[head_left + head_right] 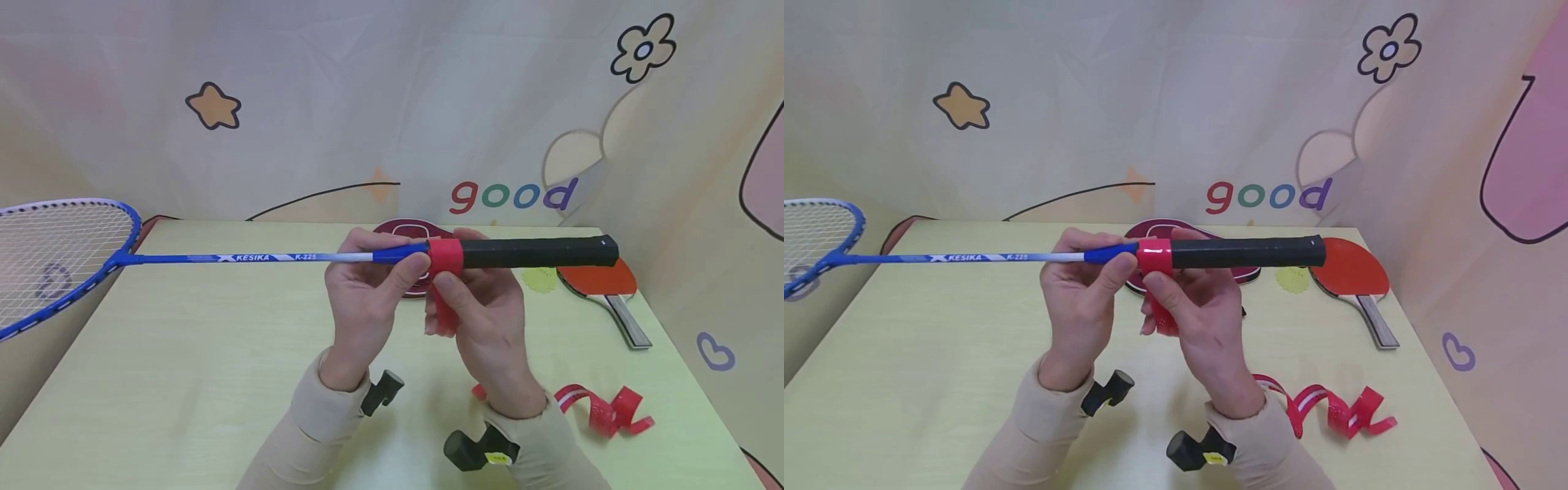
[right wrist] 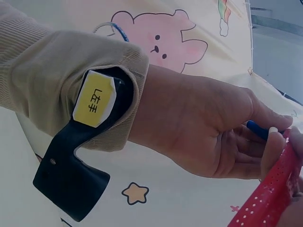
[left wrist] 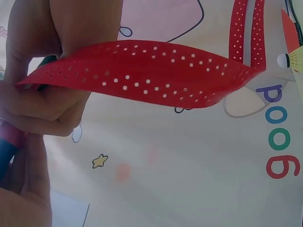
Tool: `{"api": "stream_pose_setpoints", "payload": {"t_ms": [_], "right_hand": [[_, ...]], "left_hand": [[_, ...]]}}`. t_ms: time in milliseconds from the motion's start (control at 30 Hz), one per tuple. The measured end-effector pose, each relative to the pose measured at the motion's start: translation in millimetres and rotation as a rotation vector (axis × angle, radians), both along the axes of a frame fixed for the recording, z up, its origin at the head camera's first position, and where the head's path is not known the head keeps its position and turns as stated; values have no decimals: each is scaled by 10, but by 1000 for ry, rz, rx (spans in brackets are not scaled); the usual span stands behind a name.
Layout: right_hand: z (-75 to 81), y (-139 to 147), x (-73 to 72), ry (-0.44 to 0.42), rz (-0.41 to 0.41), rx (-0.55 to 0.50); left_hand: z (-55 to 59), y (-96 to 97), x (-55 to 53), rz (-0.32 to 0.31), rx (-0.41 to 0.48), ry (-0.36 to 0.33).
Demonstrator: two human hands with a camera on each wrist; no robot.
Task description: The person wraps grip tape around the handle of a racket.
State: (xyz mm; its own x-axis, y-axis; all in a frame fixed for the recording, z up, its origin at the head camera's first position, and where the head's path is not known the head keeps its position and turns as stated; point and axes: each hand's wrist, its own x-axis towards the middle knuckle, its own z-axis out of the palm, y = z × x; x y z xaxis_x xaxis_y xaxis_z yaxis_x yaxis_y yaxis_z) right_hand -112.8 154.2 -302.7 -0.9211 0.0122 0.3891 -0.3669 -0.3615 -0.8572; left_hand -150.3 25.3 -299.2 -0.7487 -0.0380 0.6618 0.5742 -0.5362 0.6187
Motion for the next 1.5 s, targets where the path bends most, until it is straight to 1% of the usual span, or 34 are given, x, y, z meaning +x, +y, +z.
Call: {"api": "stream_pose_setpoints", "payload": {"t_ms": [100,167,267,400,433,467,533,667,733,900,1000,1100,1233,1300,1367,1500], "right_hand": [[-11,2,-10,11,0,-13],[-17,8,-12,14,-14,5],[-27,11,-21,4,-43,21],[-33,-6,-43,-22,-47,-14],[-32,-11,-46,-30,-49,-16],[-32,-15,-50,-36,-50,-17],[-24,-19,-49,-50,-66,17],[-6,9,-44,-48,-94,110],[6,27,-49,-37,-95,133],[22,54,-66,-12,-108,156],[30,60,-65,-6,-129,173],[43,61,-60,-19,-145,183],[49,65,-58,-41,-147,190],[42,64,-57,-52,-142,187],[31,58,-52,-65,-136,176],[16,40,-34,-82,-138,123]], "left_hand": [[8,1,2,0,-7,-25],[6,-3,4,1,-29,-31],[13,-12,11,-58,-41,-19],[30,-29,1,-166,-21,32],[34,-36,-4,-178,-18,45],[38,-44,-6,-181,-22,51],[38,-54,-7,-167,-36,57],[30,-52,-3,-106,-53,46],[23,-36,-1,-83,-44,43],[10,7,8,-46,-23,44],[5,18,8,-38,-17,37],[-3,16,1,-27,-27,22],[0,8,6,-8,-54,-2],[10,0,16,-23,-56,-9],[24,-12,28,-54,-53,-7],[49,-42,44,-145,-21,26]]}}
